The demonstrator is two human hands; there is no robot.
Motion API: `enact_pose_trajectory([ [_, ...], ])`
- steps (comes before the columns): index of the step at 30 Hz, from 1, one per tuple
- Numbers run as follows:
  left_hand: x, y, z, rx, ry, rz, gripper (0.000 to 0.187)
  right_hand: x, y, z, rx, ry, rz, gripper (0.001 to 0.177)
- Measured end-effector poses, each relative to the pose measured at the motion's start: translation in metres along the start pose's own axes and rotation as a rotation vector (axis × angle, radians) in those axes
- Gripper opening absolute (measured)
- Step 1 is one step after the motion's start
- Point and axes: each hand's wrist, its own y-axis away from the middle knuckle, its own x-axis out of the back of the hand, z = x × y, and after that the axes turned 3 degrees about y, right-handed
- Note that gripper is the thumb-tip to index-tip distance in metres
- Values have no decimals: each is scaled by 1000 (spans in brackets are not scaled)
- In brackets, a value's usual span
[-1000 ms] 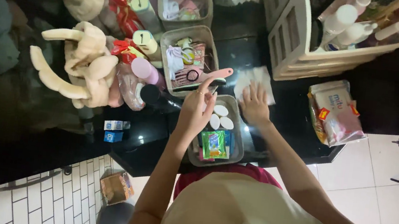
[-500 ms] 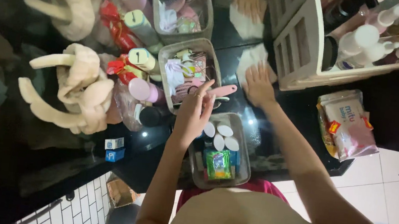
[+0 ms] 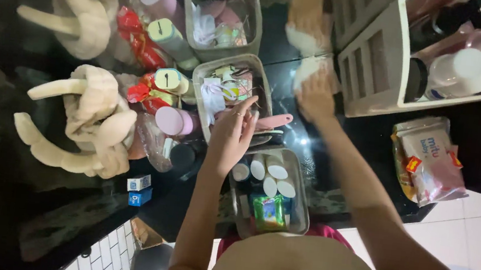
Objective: The person wipes several small personal care items and boxes with a white cloth on a countertop, then wipes the countertop surface. Items include bottles, small boxes, and a green sachet, handled one at a time and placed into a plastic tray.
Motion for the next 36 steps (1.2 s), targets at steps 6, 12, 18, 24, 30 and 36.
enact_pose_trajectory([
  [6, 0, -11, -7, -35, 29, -21, 45, 48, 18, -56, 481, -368, 87, 67],
  [12, 4, -12, -14, 31, 107, -39, 42, -13, 4, 18, 63, -342, 248, 59],
  [18, 0, -26, -24, -88, 38, 50, 35, 44, 17, -36, 440, -232, 122, 59],
  [24, 5, -37, -28, 26, 138, 19, 33, -1, -4, 4, -196, -439, 81, 61],
  [30, -14, -36, -34, 36, 113, -50, 30, 24, 13, -32, 417, -358, 53, 73],
  [36, -10, -27, -27, -36, 66, 9, 29, 21, -9, -22, 22, 202, 280, 66],
])
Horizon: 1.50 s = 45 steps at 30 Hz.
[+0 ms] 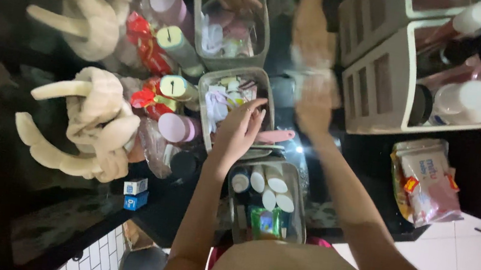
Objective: The person wipes several small personal care items and boxes with a white cloth on a countertop, then wipes the countertop surface. Items include bottles, small boxes, and a green sachet, handled one at a time and placed into a plastic tray.
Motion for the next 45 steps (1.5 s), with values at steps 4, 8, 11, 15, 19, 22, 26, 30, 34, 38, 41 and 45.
enact_pose_trajectory([
  [4, -3, 3, -2, -18, -16, 29, 28, 9, 9, -26, 402, -246, -384, 55],
  [8, -1, 8, -5, 23, -2, -12, 29, -7, 1, 7, 66, -637, -97, 66],
  [11, -1, 11, -9, 37, 35, -17, 30, -21, 2, -10, -54, -375, -101, 67],
  [15, 1, 8, -4, -36, 29, 17, 30, -6, 19, -34, 407, -293, -367, 54],
  [19, 0, 5, -9, 5, 17, -3, 29, 4, 2, 10, 28, -595, -195, 67],
  [22, -2, 4, -13, 115, 59, -53, 29, 8, 3, 3, -328, -772, -73, 72],
  [26, -4, 2, -10, -2, 17, -25, 30, 5, 23, -10, 292, -370, -89, 66],
  [30, -5, 1, -7, -20, 11, -25, 31, -17, 18, 28, -16, -567, -11, 71],
  [34, -7, 7, -10, -5, 21, -34, 31, 8, 7, -2, -425, -805, -164, 72],
  [38, -9, 7, -10, -15, 2, -25, 31, -18, 16, -15, 247, -378, -286, 66],
  [41, -11, 8, -15, -30, 14, -32, 32, -10, 5, 7, 31, -582, -221, 63],
  [45, -13, 9, -17, -45, -3, -24, 33, -12, 6, -14, -212, -240, -33, 68],
])
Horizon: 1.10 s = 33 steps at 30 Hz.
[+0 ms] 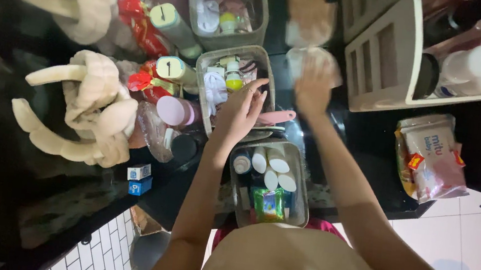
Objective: The person wipes several small personal care items and boxes with a white cloth on a countertop, then wipes the countertop surface. Items include bottles, small boxes, and a green sachet, handled one at a time and placed into a plastic tray.
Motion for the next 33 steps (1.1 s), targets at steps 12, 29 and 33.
enact_pose_trajectory([
  [12, -1, 4, -4, 24, 42, -25, 31, 19, -1, 4, -52, -201, -284, 72],
  [29, -10, 7, 6, 31, 67, -58, 32, 41, 42, -11, 520, -152, -409, 66],
  [33, 1, 8, 23, 75, 87, -92, 31, 62, 49, 46, 199, -124, -618, 64],
])
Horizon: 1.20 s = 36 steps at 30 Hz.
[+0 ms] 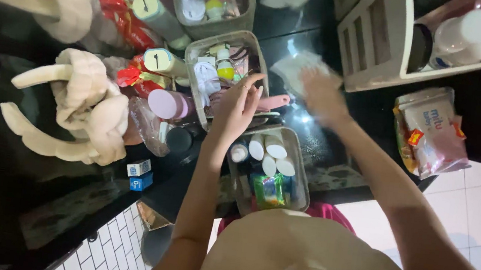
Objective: The person wipes several small personal care items and boxes with a white cloth on a countertop, then wipes the countertop surface. Items include bottles, small boxes, and a green sachet, handled one at a time and placed into a plastic tray.
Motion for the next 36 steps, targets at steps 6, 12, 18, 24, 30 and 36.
enact_pose_trajectory([
  [6, -9, 10, 7, -146, -63, 36, 35, -19, 29, -47, 166, 275, 84, 70],
  [12, -16, 19, 51, -227, 110, -27, 29, -33, 58, 15, -5, 155, 165, 74],
  [18, -44, 52, 62, -87, 47, -106, 27, -34, 129, -59, 293, 432, -128, 65],
  [24, -48, 70, 94, -93, 72, -146, 28, -22, 145, 13, -207, -251, 57, 72],
  [30, -58, 91, 111, -176, 51, -136, 28, -66, 174, -47, 39, 331, 60, 57],
  [36, -67, 104, 126, -151, 54, -204, 28, -93, 192, 38, -35, 60, 210, 61],
])
